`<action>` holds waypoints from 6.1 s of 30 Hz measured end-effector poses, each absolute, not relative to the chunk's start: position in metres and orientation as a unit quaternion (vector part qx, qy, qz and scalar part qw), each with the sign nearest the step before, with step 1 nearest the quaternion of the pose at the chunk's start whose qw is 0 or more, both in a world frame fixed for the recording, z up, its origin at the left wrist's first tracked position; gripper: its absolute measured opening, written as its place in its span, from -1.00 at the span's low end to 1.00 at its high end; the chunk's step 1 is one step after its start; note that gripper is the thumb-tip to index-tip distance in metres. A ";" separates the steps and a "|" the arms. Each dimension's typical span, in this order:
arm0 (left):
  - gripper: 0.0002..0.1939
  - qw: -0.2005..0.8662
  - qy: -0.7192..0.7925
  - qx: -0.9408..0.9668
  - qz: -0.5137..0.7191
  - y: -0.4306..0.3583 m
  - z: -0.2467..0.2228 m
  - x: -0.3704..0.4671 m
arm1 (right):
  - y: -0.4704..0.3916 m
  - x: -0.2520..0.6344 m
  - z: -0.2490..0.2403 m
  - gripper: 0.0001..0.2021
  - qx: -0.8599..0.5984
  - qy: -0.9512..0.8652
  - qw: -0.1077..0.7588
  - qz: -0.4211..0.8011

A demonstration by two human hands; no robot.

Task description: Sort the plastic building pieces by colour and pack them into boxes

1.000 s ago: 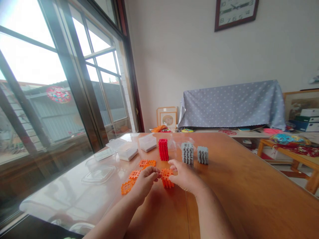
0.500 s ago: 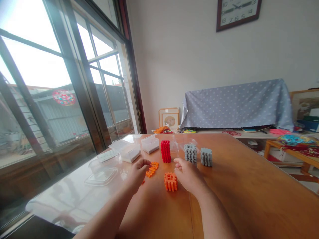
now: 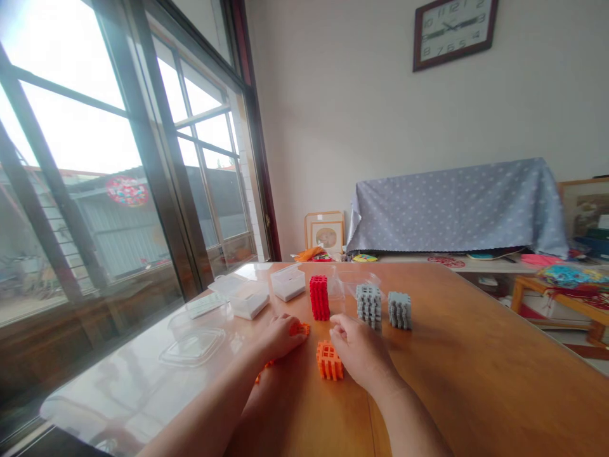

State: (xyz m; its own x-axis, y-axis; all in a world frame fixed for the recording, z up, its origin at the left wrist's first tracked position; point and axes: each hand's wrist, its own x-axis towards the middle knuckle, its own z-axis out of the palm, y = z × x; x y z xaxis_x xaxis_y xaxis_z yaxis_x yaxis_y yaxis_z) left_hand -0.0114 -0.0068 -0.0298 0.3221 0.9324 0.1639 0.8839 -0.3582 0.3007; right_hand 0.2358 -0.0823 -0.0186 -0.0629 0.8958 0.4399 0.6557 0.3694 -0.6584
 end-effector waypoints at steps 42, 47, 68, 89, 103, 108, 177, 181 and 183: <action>-0.68 0.631 0.318 0.525 0.475 -0.071 -0.010 0.031 | -0.104 0.224 0.002 -0.49 -0.470 -0.763 0.432 0.104; -0.69 0.580 0.383 0.528 0.488 -0.063 -0.011 0.023 | -0.102 0.239 0.001 -0.49 -0.509 -0.759 0.383 0.134; -0.76 0.147 0.638 0.644 0.395 -0.030 -0.027 -0.022 | -0.087 0.255 -0.015 -0.61 -0.552 -0.728 0.388 0.120; -0.83 0.274 0.531 0.598 0.535 -0.036 -0.018 -0.012 | -0.085 0.248 -0.012 -0.66 -0.556 -0.671 0.481 0.092; -0.66 0.525 0.294 0.535 0.593 -0.070 0.004 0.029 | -0.109 0.216 0.008 -0.58 -0.498 -0.660 0.508 0.242; -0.66 0.556 0.254 0.554 0.565 -0.084 0.010 0.039 | -0.109 0.211 0.008 -0.60 -0.453 -0.668 0.513 0.292; -0.52 0.171 0.529 0.696 0.455 -0.041 -0.018 -0.008 | -0.089 0.240 -0.015 -0.64 -0.535 -0.705 0.448 0.129; -0.45 0.193 0.396 0.733 0.518 -0.063 -0.005 0.011 | -0.091 0.235 -0.010 -0.60 -0.504 -0.663 0.510 0.212; -0.43 0.212 0.363 0.749 0.513 -0.074 -0.002 0.019 | -0.094 0.231 -0.005 -0.55 -0.489 -0.632 0.535 0.274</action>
State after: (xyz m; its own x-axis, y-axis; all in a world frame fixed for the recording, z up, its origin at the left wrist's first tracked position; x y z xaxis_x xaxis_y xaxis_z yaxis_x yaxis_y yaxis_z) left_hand 0.0188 -0.0745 -0.0017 0.2114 0.7600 0.6146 0.3260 -0.6476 0.6887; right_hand 0.2313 -0.0943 -0.0048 0.0505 0.9111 0.4092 0.3256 0.3723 -0.8691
